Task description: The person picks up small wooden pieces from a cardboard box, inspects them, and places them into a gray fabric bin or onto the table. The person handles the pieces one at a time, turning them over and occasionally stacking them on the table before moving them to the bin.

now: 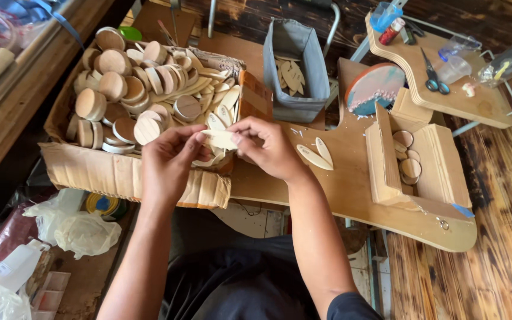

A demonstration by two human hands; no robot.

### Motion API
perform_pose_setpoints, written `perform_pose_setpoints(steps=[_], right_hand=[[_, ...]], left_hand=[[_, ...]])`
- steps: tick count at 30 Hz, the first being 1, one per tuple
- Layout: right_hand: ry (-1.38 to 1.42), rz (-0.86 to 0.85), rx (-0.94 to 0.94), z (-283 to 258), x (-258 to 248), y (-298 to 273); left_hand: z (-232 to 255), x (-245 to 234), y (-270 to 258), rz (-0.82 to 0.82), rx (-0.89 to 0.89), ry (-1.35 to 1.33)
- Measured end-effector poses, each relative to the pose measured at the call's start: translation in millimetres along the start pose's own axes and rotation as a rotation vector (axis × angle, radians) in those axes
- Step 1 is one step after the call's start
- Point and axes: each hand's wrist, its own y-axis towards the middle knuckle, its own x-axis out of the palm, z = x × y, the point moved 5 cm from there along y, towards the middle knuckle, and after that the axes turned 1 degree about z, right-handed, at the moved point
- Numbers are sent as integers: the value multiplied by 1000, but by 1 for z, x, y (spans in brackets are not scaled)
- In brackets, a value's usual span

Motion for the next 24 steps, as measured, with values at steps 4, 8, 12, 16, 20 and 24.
perform_pose_setpoints(steps=[4,8,12,16,20,24], right_hand=[[124,154,56,11,-10,-14],[147,230,22,13,-7,-21],[216,267,-48,15,-10,-28],[260,279,-59,18,-9,-33],[248,281,-38,17,-13,-43],[93,303,-11,28,-23,-61]], left_hand=[[-3,1,-1,33,-11,-132],[-3,5,-4,11,-16,-174],[4,9,-5,-26,-9,-221],[-2,9,-5,-21,-35,-228],[7,14,-9,-55,-50,-211],[14,30,-16,-154,-50,-32]])
